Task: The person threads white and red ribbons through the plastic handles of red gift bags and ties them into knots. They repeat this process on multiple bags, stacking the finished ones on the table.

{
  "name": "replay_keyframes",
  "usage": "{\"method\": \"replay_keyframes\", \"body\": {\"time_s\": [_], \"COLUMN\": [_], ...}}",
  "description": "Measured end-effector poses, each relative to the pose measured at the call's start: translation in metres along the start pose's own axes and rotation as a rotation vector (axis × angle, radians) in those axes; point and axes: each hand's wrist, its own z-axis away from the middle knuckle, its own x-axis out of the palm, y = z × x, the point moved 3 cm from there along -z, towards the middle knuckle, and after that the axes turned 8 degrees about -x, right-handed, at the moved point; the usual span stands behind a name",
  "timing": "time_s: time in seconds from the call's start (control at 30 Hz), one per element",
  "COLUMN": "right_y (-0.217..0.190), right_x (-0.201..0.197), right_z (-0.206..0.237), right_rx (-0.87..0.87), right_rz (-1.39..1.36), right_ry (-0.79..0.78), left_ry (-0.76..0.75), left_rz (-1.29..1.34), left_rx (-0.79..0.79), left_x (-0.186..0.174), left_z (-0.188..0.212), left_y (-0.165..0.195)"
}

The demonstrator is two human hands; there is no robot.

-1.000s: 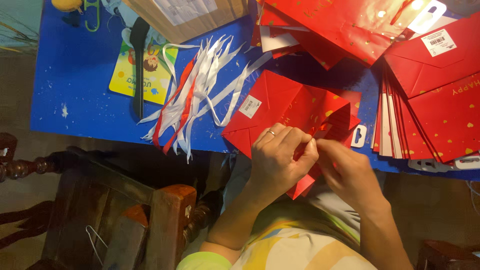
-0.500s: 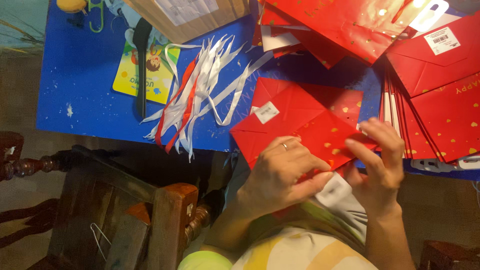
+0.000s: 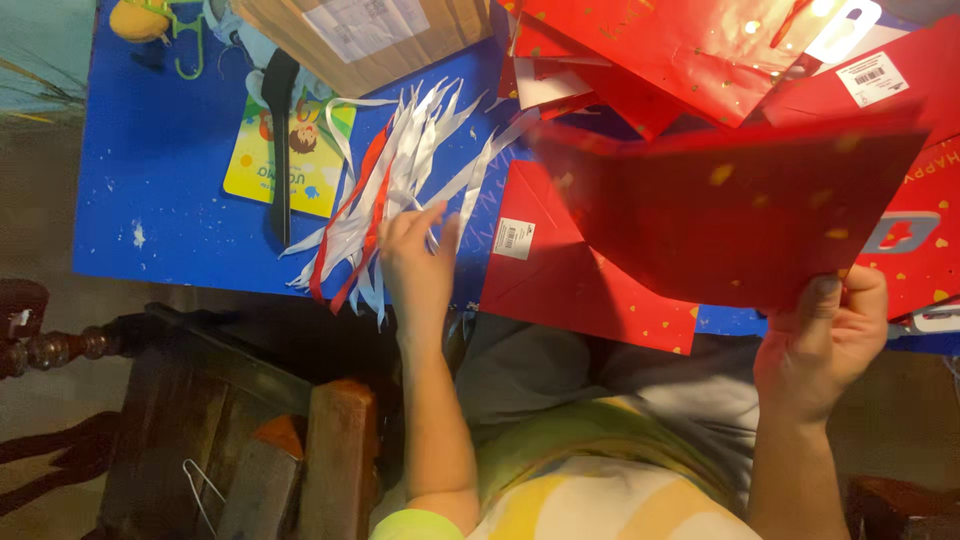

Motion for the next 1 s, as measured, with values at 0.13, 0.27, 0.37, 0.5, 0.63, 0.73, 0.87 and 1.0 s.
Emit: {"method": "replay_keyframes", "body": {"time_s": [0.13,0.27,0.37,0.5,0.63,0.73,0.87,1.0], "right_y": [-0.006,-0.012,-0.008,-0.021,-0.044,-0.044,-0.037,-0.017], "right_x": [0.002,0.012,0.028,0.062,0.096,0.095,0.084,0.076], "right_z": [-0.002,-0.001,-0.001,-0.002,-0.004,-0.005,0.0,0.008], "right_rx": [0.148,0.226,0.236,0.07,-0.344,-0.119,-0.063,0.23], "right_rz": [-0.063,-0.121,0.037,0.58,0.977,0.882,0.862,0.424], "right_ry": [0.057,0.071,0.042,-0.163,-0.393,-0.403,-0.402,-0.445], "left_ry": [0.0,-0.026,-0.055,-0.206,-0.331,-0.409,-0.581,-0.758], "left_rz": [-0.132,-0.201,-0.05,0.471,0.595,0.849,1.108,1.09], "left_rx": [-0.054,-0.101,-0.065,-0.246,-0.237,-0.173,-0.307,-0.271], "left_x": [0.011,0.008,0.001,-0.004,0.0,0.008,0.026,0.034], "left_z": [0.006,0.003,0.001,0.009,0.026,0.036,0.049,0.067], "left_y": [0.003,0.006,0.014,0.033,0.063,0.082,0.099,0.119]}}
